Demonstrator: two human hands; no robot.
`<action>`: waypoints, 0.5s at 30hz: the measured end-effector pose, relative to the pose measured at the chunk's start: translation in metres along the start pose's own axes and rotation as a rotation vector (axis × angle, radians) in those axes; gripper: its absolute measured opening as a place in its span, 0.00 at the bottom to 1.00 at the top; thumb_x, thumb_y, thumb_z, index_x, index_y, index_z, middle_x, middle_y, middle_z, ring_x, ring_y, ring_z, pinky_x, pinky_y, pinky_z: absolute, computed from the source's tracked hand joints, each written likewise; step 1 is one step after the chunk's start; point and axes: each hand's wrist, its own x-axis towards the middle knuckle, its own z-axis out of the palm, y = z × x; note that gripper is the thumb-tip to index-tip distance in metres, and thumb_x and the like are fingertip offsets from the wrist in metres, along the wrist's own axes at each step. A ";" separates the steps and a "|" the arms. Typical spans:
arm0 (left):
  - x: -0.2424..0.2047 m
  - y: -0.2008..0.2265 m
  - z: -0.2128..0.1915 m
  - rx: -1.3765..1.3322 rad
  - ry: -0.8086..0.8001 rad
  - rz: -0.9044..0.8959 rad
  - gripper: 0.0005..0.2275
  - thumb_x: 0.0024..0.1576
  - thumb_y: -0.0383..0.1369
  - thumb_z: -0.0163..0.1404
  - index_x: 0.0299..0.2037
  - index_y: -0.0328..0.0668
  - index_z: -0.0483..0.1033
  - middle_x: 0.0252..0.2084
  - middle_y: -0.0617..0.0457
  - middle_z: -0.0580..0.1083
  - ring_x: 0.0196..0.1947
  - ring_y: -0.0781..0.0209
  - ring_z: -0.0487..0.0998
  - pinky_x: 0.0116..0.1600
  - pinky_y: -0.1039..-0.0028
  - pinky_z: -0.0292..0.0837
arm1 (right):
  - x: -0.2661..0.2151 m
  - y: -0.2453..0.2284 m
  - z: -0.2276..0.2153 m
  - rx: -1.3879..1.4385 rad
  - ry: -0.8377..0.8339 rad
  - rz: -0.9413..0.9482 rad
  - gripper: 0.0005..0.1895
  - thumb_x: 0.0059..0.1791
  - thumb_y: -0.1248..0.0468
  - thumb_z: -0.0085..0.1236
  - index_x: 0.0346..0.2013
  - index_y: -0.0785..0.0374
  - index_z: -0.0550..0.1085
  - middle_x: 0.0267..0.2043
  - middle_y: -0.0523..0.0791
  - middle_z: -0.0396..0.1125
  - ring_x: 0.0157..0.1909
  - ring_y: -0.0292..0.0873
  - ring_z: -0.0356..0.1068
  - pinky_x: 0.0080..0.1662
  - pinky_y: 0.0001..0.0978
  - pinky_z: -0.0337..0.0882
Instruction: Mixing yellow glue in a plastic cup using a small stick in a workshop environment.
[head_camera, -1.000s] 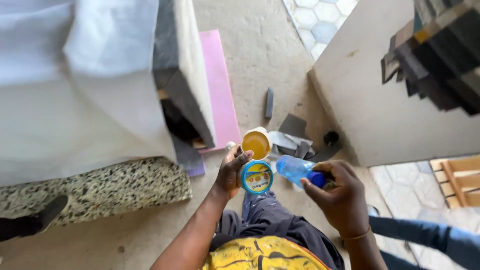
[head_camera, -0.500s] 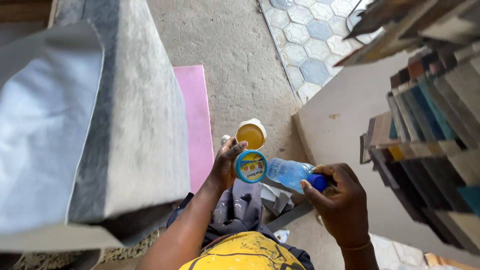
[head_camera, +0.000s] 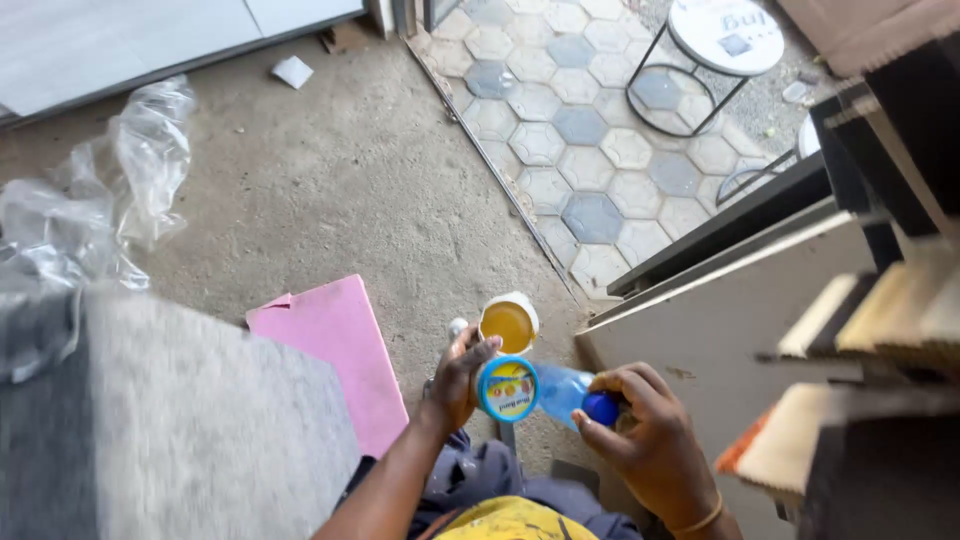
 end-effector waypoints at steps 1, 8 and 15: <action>0.012 0.025 0.007 0.000 0.001 -0.020 0.24 0.49 0.34 0.57 0.55 0.37 0.64 0.44 0.43 0.73 0.39 0.53 0.77 0.42 0.66 0.74 | 0.026 -0.005 0.000 -0.003 -0.002 0.019 0.16 0.39 0.60 0.71 0.38 0.61 0.78 0.39 0.44 0.71 0.39 0.41 0.71 0.41 0.30 0.74; 0.168 0.153 0.048 0.078 0.008 -0.035 0.24 0.51 0.35 0.55 0.58 0.37 0.68 0.43 0.47 0.72 0.37 0.58 0.75 0.40 0.69 0.73 | 0.211 0.004 -0.001 -0.052 0.182 0.191 0.15 0.40 0.56 0.70 0.37 0.60 0.79 0.39 0.43 0.73 0.41 0.40 0.74 0.45 0.32 0.76; 0.377 0.222 0.092 0.150 -0.061 -0.158 0.26 0.52 0.35 0.54 0.61 0.39 0.66 0.45 0.46 0.73 0.40 0.55 0.77 0.41 0.67 0.74 | 0.393 0.089 -0.009 -0.066 0.265 0.300 0.12 0.40 0.56 0.70 0.31 0.58 0.78 0.30 0.40 0.72 0.33 0.38 0.71 0.40 0.29 0.71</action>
